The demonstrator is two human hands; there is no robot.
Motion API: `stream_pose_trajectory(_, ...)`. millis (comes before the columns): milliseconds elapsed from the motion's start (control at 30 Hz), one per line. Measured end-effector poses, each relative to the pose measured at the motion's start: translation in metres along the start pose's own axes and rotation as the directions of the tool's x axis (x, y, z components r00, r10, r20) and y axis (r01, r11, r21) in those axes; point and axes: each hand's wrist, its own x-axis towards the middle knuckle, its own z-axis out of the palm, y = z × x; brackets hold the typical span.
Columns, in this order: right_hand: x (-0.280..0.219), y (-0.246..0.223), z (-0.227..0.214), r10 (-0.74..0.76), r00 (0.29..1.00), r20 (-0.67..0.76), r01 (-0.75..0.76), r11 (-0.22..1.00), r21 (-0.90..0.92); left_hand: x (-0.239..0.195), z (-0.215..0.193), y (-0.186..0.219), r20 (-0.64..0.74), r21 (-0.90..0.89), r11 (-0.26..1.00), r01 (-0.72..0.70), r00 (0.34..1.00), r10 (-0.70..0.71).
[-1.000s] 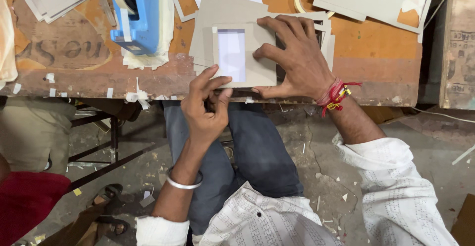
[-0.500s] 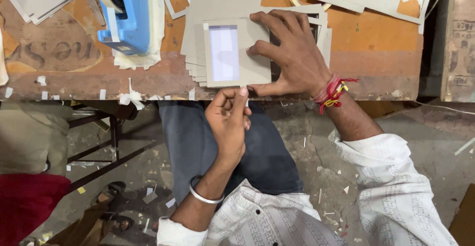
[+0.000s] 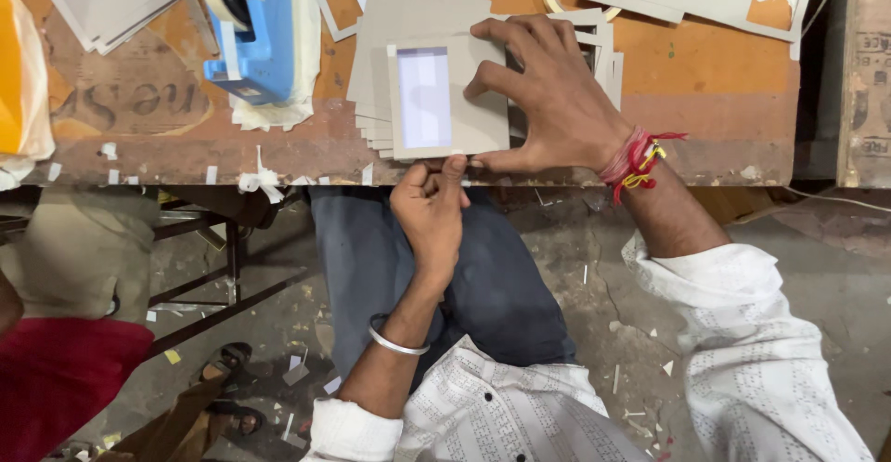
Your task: The person assembles small photo frames by inserting white paper into beige cardboard frames and securing them with adhesive tape. The person repeatedly picks up frames and paper, aligns them, and applies tape to the edges, stacking completed units on the table.
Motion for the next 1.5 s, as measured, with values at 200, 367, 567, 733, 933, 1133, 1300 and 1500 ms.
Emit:
stream_pose_trajectory(200, -0.013, -0.029, -0.005, 0.042, 0.999, -0.022, -0.035, 0.967, 0.251, -0.019, -0.022, 0.014, 0.065, 0.069, 0.968, -0.241, 0.969, 0.236)
stream_pose_trajectory(367, -0.033, -0.061, -0.001, 0.036, 0.999, 0.0, -0.028, 0.807, 0.589, -0.025, -0.058, 0.049, 0.298, 0.169, 0.762, -0.625, 0.769, 0.565)
stream_pose_trajectory(567, -0.046, -0.089, 0.01, 0.042, 0.987, 0.153, -0.157, 0.376, 0.913, -0.022, -0.073, 0.071, 0.245, 0.145, 0.719, -0.68, 0.729, 0.639)
stream_pose_trajectory(733, -0.045, -0.09, 0.011, 0.178, 0.983, 0.048, -0.11, 0.354, 0.929, -0.031, -0.066, 0.073, 0.145, 0.236, 0.797, -0.555, 0.832, 0.536)
stream_pose_trajectory(933, -0.042, -0.097, 0.022, 0.234, 0.939, -0.253, -0.076, 0.857, 0.509, -0.049, -0.055, 0.075, 0.191, 0.083, 0.879, -0.469, 0.874, 0.448)
stream_pose_trajectory(1133, -0.049, -0.112, 0.038, 0.3, 0.842, -0.448, -0.204, 0.947, 0.249, -0.022, -0.035, 0.087, 0.083, 0.128, 0.951, -0.282, 0.958, 0.273)
stream_pose_trajectory(1300, -0.057, -0.134, 0.039, 0.4, 0.783, -0.476, -0.306, 0.914, 0.265, 0.034, -0.037, 0.094, 0.028, 0.35, 0.9, -0.26, 0.963, 0.267)
stream_pose_trajectory(1500, -0.06, -0.12, 0.027, 0.496, 0.717, -0.49, -0.397, 0.868, 0.298, 0.021, -0.046, 0.08, 0.08, 0.417, 0.83, -0.369, 0.925, 0.371)
